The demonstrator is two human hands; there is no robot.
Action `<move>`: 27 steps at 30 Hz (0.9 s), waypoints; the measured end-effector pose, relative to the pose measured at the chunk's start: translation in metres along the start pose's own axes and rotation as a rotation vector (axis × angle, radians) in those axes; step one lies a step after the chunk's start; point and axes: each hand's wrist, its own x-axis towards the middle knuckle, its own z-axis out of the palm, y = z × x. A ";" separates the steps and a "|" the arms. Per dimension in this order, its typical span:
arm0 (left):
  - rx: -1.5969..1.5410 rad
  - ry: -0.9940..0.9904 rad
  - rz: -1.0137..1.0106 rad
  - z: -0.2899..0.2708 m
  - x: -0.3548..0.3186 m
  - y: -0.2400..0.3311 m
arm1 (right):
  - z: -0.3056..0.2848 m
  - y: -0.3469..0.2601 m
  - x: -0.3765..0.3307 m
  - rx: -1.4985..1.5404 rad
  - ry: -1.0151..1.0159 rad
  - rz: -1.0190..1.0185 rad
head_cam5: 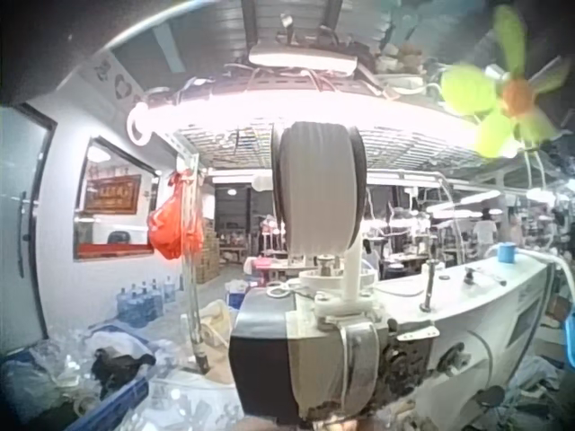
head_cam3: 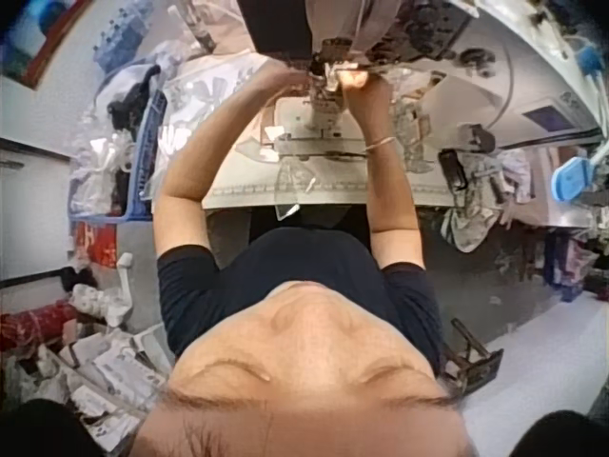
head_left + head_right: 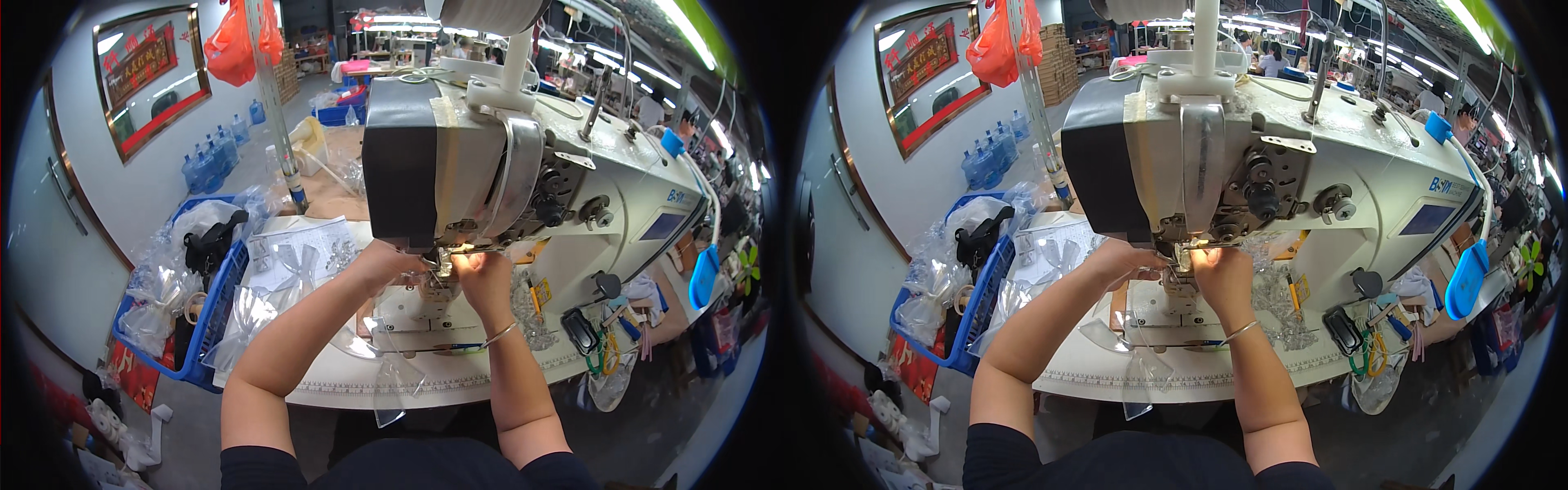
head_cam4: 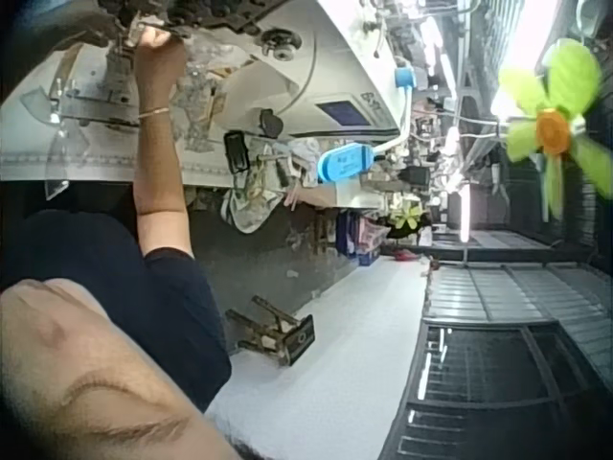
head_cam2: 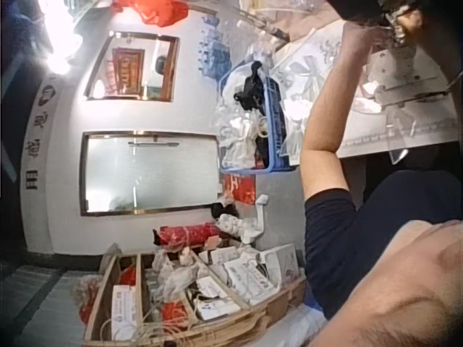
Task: The person sews small clear plastic pieces using a sewing machine, then trims excess material with scissors. The person repeats this process for multiple items, handling each piece individually and placing finished items aside.
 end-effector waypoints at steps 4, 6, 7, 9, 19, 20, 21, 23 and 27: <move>0.225 0.057 0.030 0.009 -0.005 0.010 | 0.005 0.013 0.004 0.130 0.020 0.013; 0.274 0.074 0.009 0.008 -0.004 0.012 | 0.003 0.008 0.002 0.086 0.019 0.013; 0.251 0.058 -0.002 0.004 -0.002 0.010 | 0.001 0.005 0.001 0.065 0.018 0.012; 0.212 0.023 -0.004 -0.003 0.002 0.004 | -0.003 -0.001 0.001 0.068 0.013 -0.004; 0.309 0.055 0.043 -0.002 0.003 0.009 | -0.002 -0.001 -0.002 0.086 0.044 -0.012; 0.334 0.070 0.046 0.000 0.002 0.011 | -0.002 0.000 0.000 0.039 0.024 -0.012; 0.294 0.049 0.109 -0.001 0.003 0.008 | -0.002 0.002 0.001 -0.007 0.005 -0.013; 0.214 0.005 0.238 -0.002 0.006 0.001 | 0.000 0.002 -0.003 0.042 0.043 -0.040; 0.284 0.005 0.214 -0.001 0.000 0.005 | 0.003 0.005 -0.002 0.094 0.116 -0.122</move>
